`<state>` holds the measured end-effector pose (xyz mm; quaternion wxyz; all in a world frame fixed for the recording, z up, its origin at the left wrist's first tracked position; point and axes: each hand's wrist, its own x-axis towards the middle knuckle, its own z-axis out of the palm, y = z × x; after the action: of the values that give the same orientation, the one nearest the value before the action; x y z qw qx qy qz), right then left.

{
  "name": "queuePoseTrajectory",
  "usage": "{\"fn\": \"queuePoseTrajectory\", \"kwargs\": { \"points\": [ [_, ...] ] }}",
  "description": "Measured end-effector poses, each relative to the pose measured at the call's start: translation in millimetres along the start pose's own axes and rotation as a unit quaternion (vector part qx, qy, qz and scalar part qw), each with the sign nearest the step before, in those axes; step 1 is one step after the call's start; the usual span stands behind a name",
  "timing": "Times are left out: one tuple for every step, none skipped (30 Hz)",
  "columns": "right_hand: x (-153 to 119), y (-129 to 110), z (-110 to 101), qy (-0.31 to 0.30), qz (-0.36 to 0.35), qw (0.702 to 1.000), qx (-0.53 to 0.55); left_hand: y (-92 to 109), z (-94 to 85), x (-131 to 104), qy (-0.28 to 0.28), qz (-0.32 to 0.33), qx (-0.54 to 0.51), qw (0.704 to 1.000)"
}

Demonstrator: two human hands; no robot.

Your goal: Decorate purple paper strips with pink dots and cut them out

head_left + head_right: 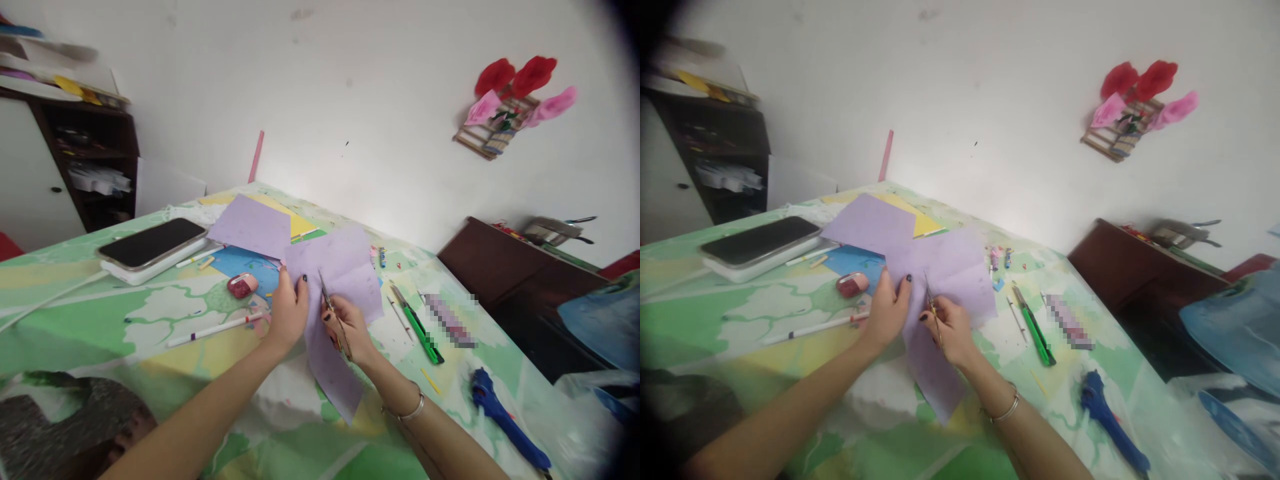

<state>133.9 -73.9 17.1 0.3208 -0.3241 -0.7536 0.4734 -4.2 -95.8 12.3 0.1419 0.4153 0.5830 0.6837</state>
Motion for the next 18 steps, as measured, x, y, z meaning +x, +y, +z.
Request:
{"fn": "queuePoseTrajectory", "kwargs": {
  "points": [
    [0.0,-0.3,0.3,0.001,0.002,1.0,-0.001,0.5,-0.2,0.1,0.0,0.001,0.001,1.0],
    [0.0,-0.4,0.6,0.001,0.004,1.0,-0.001,0.8,-0.4,0.1,0.0,0.002,0.002,1.0],
    [0.0,-0.6,0.9,0.001,0.006,1.0,0.0,1.0,-0.6,0.2,0.001,0.002,0.004,1.0],
    [0.0,-0.6,1.2,0.001,0.009,1.0,0.003,0.9,-0.7,0.2,0.001,0.002,0.005,1.0],
    [0.0,-0.6,1.3,0.0,0.012,1.0,0.005,0.8,-0.8,0.3,0.002,0.002,0.006,1.0],
    [0.0,-0.6,1.4,0.0,0.016,1.0,0.008,0.7,-0.8,0.4,0.002,0.003,0.006,1.0],
    [-0.1,-0.5,1.5,0.0,0.019,1.0,0.009,0.5,-0.8,0.5,0.003,0.004,0.005,1.0],
    [-0.2,-0.3,1.4,0.0,0.022,1.0,0.009,0.4,-0.8,0.5,0.003,0.005,0.004,1.0],
    [-0.3,0.0,1.4,0.001,0.025,1.0,0.008,0.3,-0.7,0.5,0.003,0.006,0.003,1.0],
    [-0.4,0.3,1.4,0.001,0.027,1.0,0.006,0.1,-0.6,0.5,0.003,0.006,0.002,1.0],
    [-0.4,0.7,1.3,0.003,0.03,1.0,0.002,0.0,-0.5,0.5,0.003,0.006,0.001,1.0],
    [-0.4,1.2,1.3,0.005,0.033,0.999,-0.002,-0.2,-0.4,0.5,0.004,0.006,0.0,1.0],
    [-0.3,1.7,1.3,0.006,0.037,0.999,-0.006,-0.5,-0.2,0.5,0.004,0.005,-0.001,1.0],
    [-0.2,2.1,1.3,0.007,0.041,0.999,-0.011,-0.9,-0.2,0.4,0.005,0.005,-0.002,1.0],
    [0.0,2.6,1.3,0.009,0.045,0.999,-0.015,-1.2,-0.1,0.5,0.006,0.005,-0.003,1.0],
    [0.2,3.1,1.3,0.01,0.047,0.999,-0.018,-1.5,-0.1,0.5,0.007,0.005,-0.003,1.0],
    [0.4,3.5,1.3,0.012,0.049,0.999,-0.019,-1.7,-0.1,0.6,0.007,0.005,-0.004,1.0],
    [0.5,3.8,1.2,0.013,0.049,0.998,-0.02,-1.7,-0.2,0.7,0.006,0.005,-0.003,1.0]
  ]
}}
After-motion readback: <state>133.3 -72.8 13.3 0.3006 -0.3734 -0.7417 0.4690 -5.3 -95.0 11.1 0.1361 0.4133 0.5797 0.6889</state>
